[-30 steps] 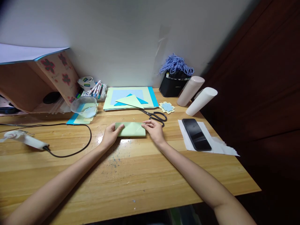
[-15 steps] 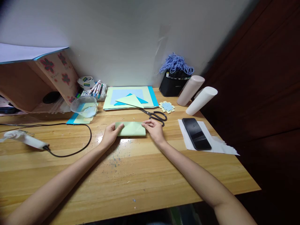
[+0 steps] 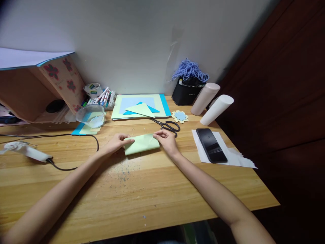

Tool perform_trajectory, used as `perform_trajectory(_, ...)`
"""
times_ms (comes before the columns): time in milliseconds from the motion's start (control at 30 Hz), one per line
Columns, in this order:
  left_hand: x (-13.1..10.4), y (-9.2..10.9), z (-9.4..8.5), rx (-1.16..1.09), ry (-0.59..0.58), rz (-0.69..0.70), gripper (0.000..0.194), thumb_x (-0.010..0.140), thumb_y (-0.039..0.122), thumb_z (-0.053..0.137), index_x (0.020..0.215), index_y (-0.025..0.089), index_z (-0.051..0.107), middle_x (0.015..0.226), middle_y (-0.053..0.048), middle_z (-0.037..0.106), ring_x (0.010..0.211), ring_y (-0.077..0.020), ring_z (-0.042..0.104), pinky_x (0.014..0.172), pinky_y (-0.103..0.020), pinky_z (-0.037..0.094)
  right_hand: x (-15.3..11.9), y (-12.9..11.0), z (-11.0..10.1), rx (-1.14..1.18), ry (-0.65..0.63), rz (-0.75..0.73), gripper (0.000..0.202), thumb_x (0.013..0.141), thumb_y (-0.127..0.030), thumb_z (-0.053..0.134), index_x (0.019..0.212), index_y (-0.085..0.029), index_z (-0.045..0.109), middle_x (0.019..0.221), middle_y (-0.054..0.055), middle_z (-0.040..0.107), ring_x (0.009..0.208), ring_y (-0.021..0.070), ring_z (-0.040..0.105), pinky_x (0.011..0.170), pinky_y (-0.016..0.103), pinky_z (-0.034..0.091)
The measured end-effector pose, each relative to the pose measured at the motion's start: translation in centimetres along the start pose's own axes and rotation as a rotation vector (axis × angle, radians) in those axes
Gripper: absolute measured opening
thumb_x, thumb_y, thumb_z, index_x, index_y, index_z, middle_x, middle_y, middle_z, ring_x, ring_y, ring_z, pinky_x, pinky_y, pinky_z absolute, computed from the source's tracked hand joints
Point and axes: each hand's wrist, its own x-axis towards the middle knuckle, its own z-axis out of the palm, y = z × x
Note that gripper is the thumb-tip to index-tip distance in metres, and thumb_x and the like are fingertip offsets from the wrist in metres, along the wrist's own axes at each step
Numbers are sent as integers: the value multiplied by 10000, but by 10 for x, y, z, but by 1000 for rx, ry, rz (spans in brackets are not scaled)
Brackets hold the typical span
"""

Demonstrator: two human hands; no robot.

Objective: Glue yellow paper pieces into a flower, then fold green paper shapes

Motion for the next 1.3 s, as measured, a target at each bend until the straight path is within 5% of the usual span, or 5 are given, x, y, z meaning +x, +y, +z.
perform_trajectory(333, -9, 17, -18, 135, -142, -81, 342, 684, 473, 543, 624, 138, 577, 545, -3, 526, 499, -118, 498, 475, -219, 371, -5, -7, 3, -9, -55, 14, 220, 585, -330, 719, 689, -159, 627, 728, 49, 679, 676, 161, 623, 637, 267, 474)
perform_trajectory(500, -17, 26, -19, 441, -203, 11, 357, 697, 476, 524, 647, 140, 631, 565, -22, 572, 504, -117, 473, 454, -210, 308, -12, -15, 8, -4, -163, 80, 243, 577, -345, 720, 703, -153, 638, 726, 57, 679, 657, 165, 624, 601, 267, 480)
perform_trajectory(733, -27, 40, 12, 492, -54, 165, 391, 747, 474, 459, 699, 137, 652, 606, -23, 599, 540, -113, 456, 482, -213, 286, -29, -36, 23, -6, -273, 25, 230, 598, -331, 706, 715, -147, 634, 732, 48, 663, 672, 150, 613, 611, 260, 480)
perform_trajectory(1033, -29, 34, 34, 154, 371, 216, 372, 753, 471, 482, 667, 138, 624, 596, -14, 593, 526, -106, 458, 475, -204, 304, -34, -45, 23, 143, -273, 132, 274, 628, -395, 673, 749, -163, 593, 735, 29, 630, 692, 156, 600, 615, 265, 517)
perform_trajectory(1300, -32, 35, 44, -50, 285, 159, 351, 735, 464, 526, 682, 124, 593, 598, -9, 555, 526, -88, 446, 453, -179, 301, -36, -45, 17, 108, -116, 27, 270, 632, -402, 679, 677, -149, 595, 648, 19, 615, 589, 130, 574, 549, 234, 480)
